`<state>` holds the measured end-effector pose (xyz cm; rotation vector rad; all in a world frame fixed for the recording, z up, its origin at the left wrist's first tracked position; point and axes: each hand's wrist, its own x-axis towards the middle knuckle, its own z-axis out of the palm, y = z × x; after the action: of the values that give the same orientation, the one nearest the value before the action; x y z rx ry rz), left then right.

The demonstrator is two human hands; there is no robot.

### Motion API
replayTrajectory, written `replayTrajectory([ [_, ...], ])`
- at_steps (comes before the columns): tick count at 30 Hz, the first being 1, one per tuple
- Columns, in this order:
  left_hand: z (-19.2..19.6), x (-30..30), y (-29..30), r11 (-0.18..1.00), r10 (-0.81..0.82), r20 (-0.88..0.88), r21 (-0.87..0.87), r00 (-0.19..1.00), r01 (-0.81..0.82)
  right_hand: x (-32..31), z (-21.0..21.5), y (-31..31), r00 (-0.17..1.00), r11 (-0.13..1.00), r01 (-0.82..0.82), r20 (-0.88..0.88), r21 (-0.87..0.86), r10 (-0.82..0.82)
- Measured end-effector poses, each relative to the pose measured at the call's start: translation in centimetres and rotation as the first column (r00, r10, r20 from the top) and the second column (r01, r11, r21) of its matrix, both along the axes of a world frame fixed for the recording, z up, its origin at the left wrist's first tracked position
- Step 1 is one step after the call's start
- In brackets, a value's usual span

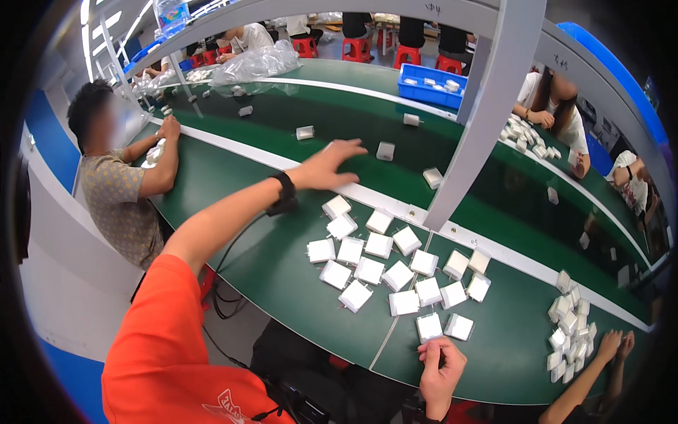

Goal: Assemble small white electronic components or batteries on a production line.

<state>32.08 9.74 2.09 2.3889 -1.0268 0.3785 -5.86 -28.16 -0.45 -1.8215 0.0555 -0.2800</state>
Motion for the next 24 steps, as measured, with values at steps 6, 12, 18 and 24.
replayTrajectory([
  [6, 4.5, 2.1, 7.9, 0.977, 0.214, -0.15, 0.016, 0.965, -0.214, 0.2, 0.3, 0.1, 0.999, 0.999, -0.035, -0.001, -0.009, 0.035],
  [12, 0.8, 1.5, 6.3, 0.977, 0.21, -0.154, 0.001, 0.965, -0.213, 0.4, 0.5, 0.8, 0.999, 0.999, -0.043, -0.018, -0.017, 0.043],
  [18, 1.1, -0.1, 4.7, 0.988, 0.154, -0.144, 0.021, 0.978, -0.152, -0.3, -1.2, 0.4, 0.999, 0.999, -0.022, 0.038, -0.027, 0.023],
  [24, 5.4, -6.4, 5.4, 0.985, -0.069, -0.465, 0.111, 0.882, 0.135, -0.9, 2.8, 0.5, 0.995, 0.992, -0.043, 0.084, -0.118, 0.053],
])
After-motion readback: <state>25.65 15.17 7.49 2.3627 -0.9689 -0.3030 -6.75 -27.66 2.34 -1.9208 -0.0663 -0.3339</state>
